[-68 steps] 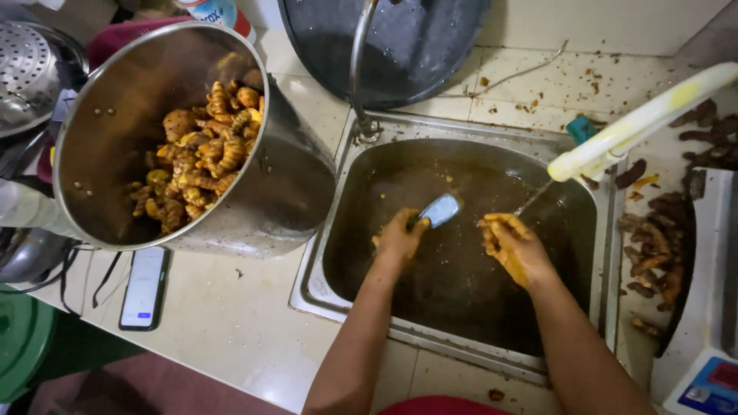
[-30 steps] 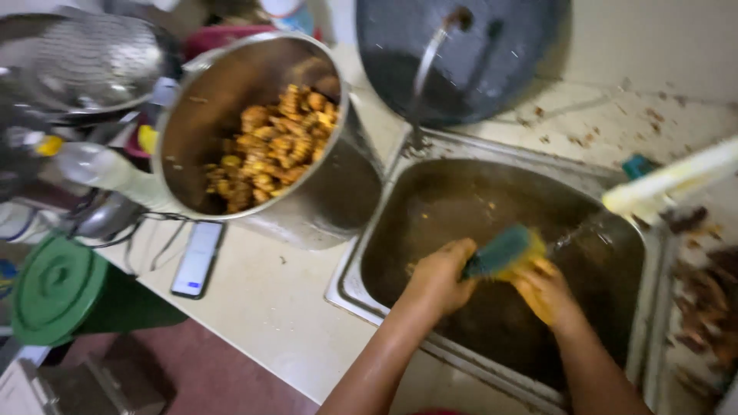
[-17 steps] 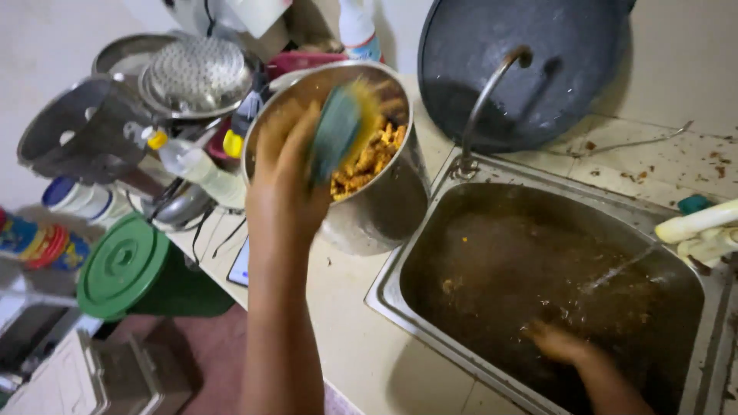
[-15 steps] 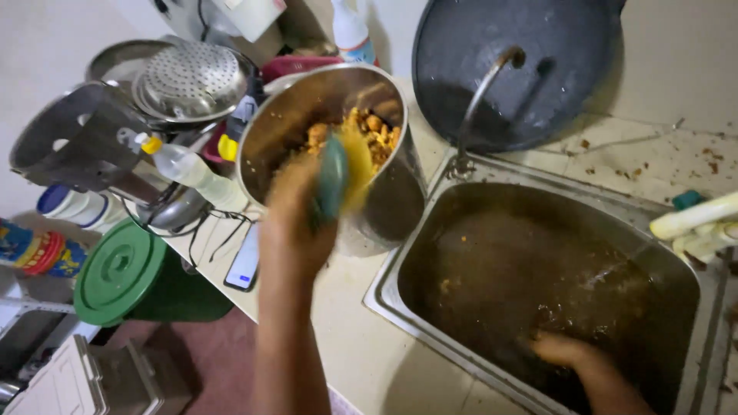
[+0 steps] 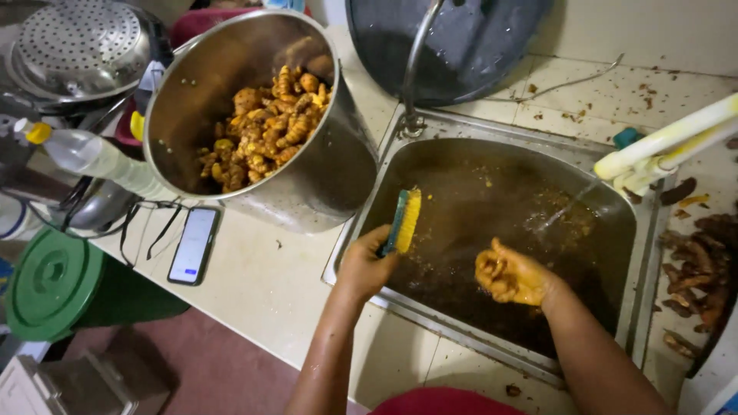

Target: Washing and scrubbing turmeric roots in a sink using a brush and running water.

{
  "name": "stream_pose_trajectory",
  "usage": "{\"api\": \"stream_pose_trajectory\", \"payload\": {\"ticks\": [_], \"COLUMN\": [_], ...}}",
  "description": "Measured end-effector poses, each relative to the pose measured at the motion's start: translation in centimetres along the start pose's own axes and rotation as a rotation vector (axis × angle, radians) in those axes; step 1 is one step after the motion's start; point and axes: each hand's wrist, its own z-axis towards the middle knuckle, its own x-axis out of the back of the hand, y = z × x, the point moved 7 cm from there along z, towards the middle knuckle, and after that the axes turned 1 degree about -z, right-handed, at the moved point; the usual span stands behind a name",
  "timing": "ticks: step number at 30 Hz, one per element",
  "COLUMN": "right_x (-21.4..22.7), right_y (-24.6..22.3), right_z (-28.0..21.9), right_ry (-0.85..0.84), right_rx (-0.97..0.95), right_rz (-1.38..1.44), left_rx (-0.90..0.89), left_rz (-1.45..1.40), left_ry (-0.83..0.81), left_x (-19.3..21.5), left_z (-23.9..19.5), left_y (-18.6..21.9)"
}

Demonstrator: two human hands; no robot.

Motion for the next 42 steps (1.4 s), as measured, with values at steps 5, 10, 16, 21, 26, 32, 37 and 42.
{"api": "stream_pose_trajectory", "payload": {"ticks": [5,10,16,21,26,32,37,42], "right_x": [1.5,-6.1,-4.7,-2.9,-4.6,3.2,1.3,-0.6], "right_y": [-5.4,-10.2,-11.3,-9.8,-10.0,-9.6,-10.7,-10.5], "right_z": [-2.1,-6.7,-6.8,-5.3,-6.6,-5.4,-5.9,-6.3], "right_ry": [0.086,-0.383,-0.251,0.206,0.577,0.347,0.163,0.459], "right_rx": [0.37,0.563,0.734,0.725,0.546,0.802,0.85,0.654], "right_rz": [0.346,0.763,0.699,0.553,0.647,0.619,0.659,0.852], "left_rx": [-0.004,-0.067,-0.331,-0.24,-0.204,-0.296,-0.415,-0.125], "left_rz": [-0.141,-0.211,0.035,0.479,0.436,0.567,0.085,0.074], "left_ry": [-0.086,-0.145,-0.318,-0.568,-0.504,-0.583,-0.356,-0.478], "left_x": [-5.1,-9.2,-13.5,-21.6,-26.1,-26.2,-21.7,-22.8], "left_z": [0.4,1.6,0.3,-1.5,4.4,0.3,2.7,6.0], "left_y": [1.4,3.2,6.2,6.2,5.3,4.1,4.0,4.7]}}
